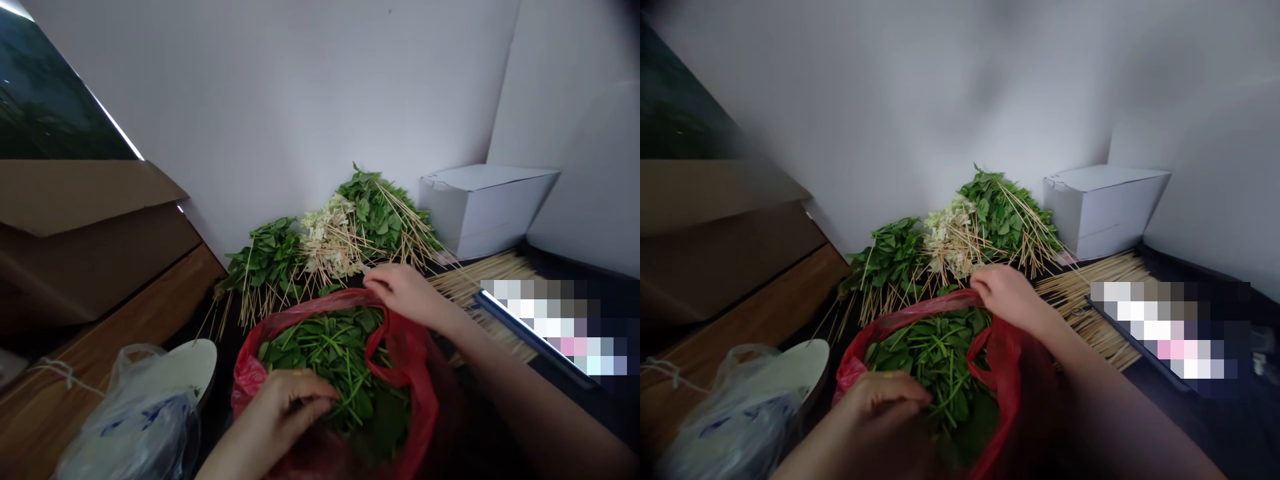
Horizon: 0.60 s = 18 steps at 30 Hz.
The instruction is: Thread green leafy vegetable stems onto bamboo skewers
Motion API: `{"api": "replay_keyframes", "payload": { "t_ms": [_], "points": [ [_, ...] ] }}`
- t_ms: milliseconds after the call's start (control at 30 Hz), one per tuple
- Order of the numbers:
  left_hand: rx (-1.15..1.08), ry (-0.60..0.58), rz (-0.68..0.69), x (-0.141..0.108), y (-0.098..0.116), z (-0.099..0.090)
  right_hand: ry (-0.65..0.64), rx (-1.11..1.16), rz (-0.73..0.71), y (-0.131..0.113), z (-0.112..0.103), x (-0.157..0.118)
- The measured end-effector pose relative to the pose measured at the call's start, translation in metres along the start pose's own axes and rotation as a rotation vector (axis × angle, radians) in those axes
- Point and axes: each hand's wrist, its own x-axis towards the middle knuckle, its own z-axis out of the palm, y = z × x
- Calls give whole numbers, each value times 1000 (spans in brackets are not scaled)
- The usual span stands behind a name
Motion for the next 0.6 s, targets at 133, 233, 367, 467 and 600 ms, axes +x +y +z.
{"api": "replay_keyframes", "payload": {
  "t_ms": [133,233,367,467,600],
  "points": [
    [-3,185,-85,28,-29,-1,-25,-138,245,56,1,7],
    [73,301,-90,41,-55,9,-141,-224,366,89,13,6],
    [115,344,-26,44,-75,23,-254,-283,425,109,31,2],
    [126,343,10,42,-76,26,-279,-316,431,113,43,1],
    [127,343,4,41,-73,25,-274,-359,405,116,55,2]
  ]
}}
